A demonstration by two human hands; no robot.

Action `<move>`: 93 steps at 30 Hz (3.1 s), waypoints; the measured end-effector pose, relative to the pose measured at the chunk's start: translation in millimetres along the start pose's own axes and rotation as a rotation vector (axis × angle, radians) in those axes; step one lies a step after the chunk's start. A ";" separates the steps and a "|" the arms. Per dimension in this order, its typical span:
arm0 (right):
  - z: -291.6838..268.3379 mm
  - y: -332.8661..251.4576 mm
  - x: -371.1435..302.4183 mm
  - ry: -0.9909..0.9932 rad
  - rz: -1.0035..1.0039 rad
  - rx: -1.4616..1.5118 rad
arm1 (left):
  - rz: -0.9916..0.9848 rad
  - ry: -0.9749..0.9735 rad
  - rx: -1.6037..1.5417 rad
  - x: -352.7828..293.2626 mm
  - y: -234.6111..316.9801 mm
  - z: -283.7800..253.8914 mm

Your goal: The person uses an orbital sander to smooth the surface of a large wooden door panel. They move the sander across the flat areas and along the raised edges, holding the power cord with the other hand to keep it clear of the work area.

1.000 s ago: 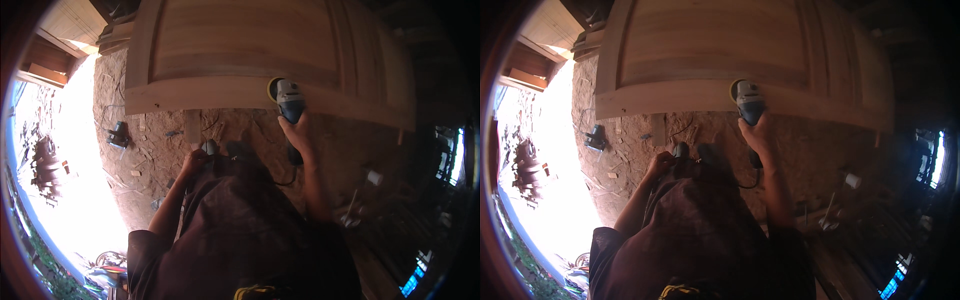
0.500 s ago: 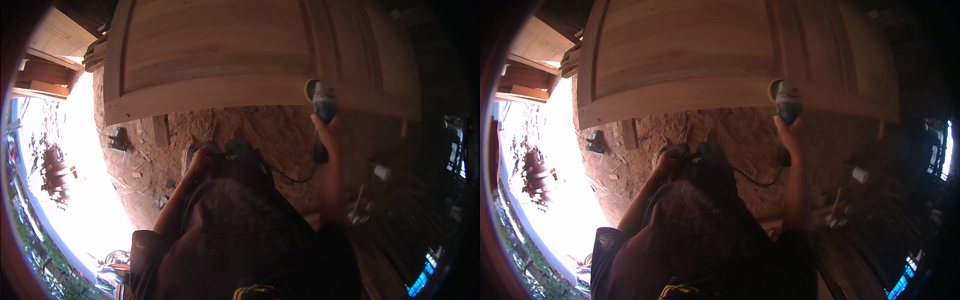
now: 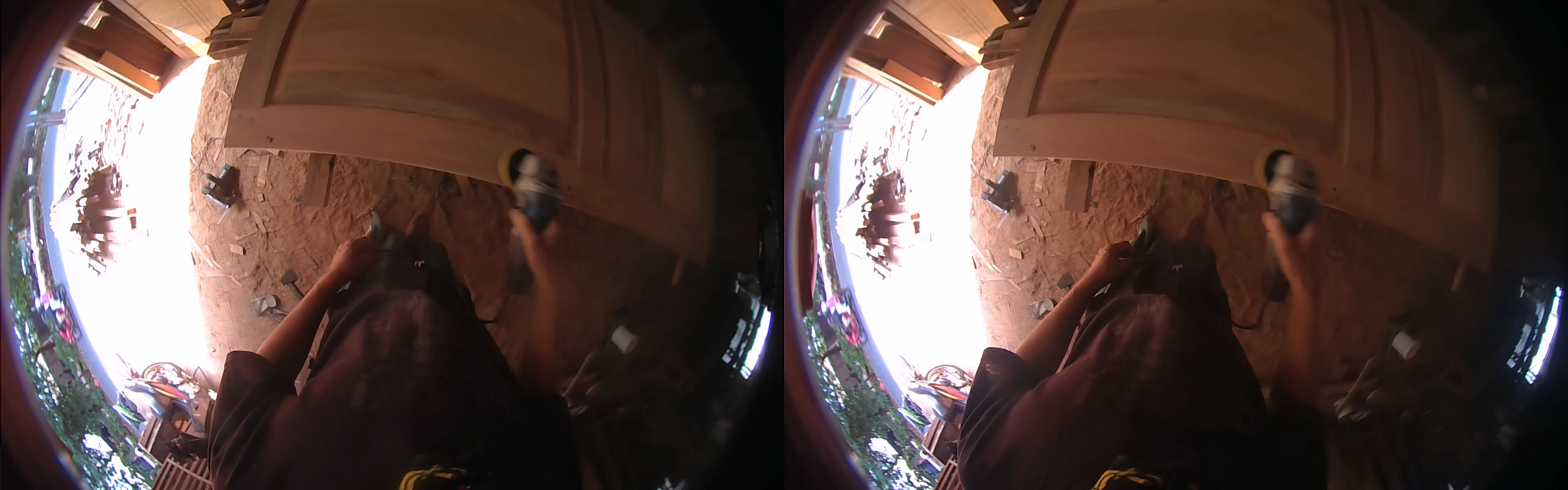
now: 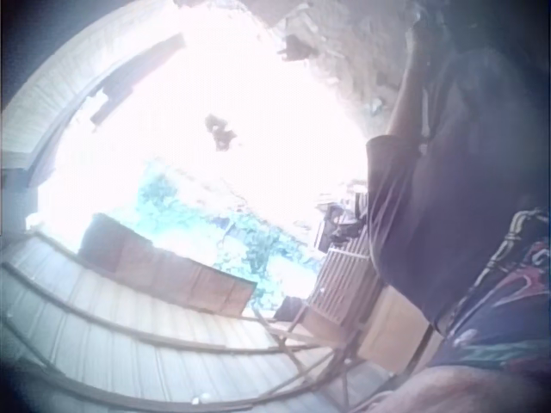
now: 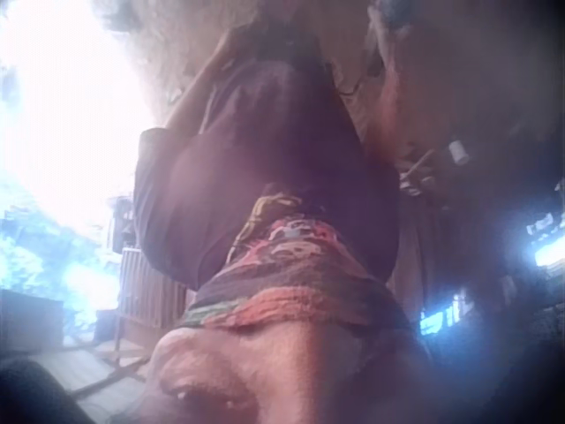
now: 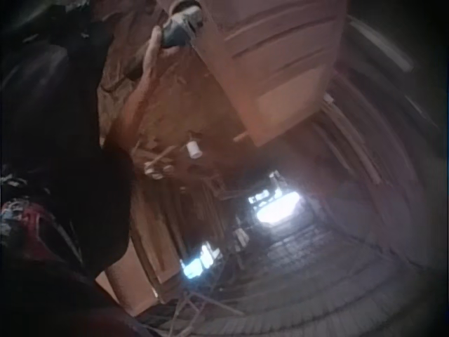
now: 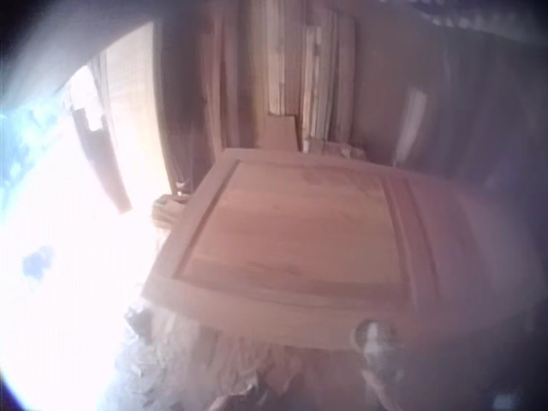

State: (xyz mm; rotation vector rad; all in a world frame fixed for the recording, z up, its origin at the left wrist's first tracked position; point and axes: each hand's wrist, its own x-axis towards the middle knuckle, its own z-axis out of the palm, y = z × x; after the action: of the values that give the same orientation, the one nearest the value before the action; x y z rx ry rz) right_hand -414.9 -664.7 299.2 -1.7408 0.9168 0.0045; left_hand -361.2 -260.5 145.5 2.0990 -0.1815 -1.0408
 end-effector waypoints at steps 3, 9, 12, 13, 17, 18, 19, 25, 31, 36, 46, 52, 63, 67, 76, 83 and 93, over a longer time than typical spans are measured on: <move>96.4 -52.1 -2.6 -0.238 -0.250 -0.104 | -0.005 0.087 -0.043 -7.6 -27.9 -13.8; 266.2 -101.3 -11.8 -0.440 -0.417 -0.450 | -0.111 0.234 -0.084 -46.1 -81.7 -34.3; 288.9 -101.3 -21.2 -0.336 -0.453 -0.534 | -0.215 0.245 -0.193 -61.6 -102.5 -36.3; 287.5 -97.2 -25.7 -0.303 -0.454 -0.552 | -0.247 0.245 -0.214 -68.4 -104.2 -38.0; 238.7 -88.3 -25.9 -0.272 -0.382 -0.522 | -0.284 0.175 -0.199 -65.7 -98.6 -35.2; 226.9 -81.2 -25.5 -0.227 -0.383 -0.539 | -0.241 0.161 -0.213 -59.4 -101.6 -33.9; 214.9 -77.0 -26.1 -0.180 -0.384 -0.556 | -0.197 0.147 -0.228 -51.8 -105.4 -30.8; 143.3 -54.0 -21.9 -0.114 -0.243 -0.477 | -0.037 0.075 -0.149 -10.4 -69.6 -33.6; 72.0 -44.7 -21.8 -0.015 -0.173 -0.514 | 0.022 0.031 -0.054 21.1 -31.8 -25.7; 13.0 2.9 -10.1 0.079 -0.208 -0.416 | 0.080 -0.050 -0.072 38.1 9.9 5.5; -133.9 37.6 5.3 0.174 0.054 -0.413 | 0.114 -0.154 -0.019 69.5 74.9 85.0; -214.7 74.5 19.5 0.315 0.146 -0.382 | 0.123 -0.242 -0.076 75.7 100.0 130.9; -232.3 71.0 26.4 0.268 0.230 -0.031 | 0.089 -0.033 0.025 40.6 93.2 115.2; -97.3 -9.3 30.5 -0.047 -0.050 -0.220 | -0.002 0.059 -0.058 31.1 45.8 96.8; 166.5 -89.3 49.1 -0.413 -0.432 -0.576 | -0.177 0.293 -0.198 -16.6 -2.2 63.8; 100.7 -61.8 43.9 -0.251 -0.346 -0.591 | -0.220 0.188 -0.250 -24.4 -21.9 76.9; -55.6 -2.0 56.2 0.033 -0.230 -0.470 | 0.237 0.164 -0.361 68.2 90.9 39.6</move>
State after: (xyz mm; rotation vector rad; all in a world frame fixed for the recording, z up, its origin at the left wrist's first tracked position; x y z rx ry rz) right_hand -398.2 -742.0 298.0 -2.2820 0.7727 0.0436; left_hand -327.3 -375.8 151.8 1.7749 -0.1444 -0.6989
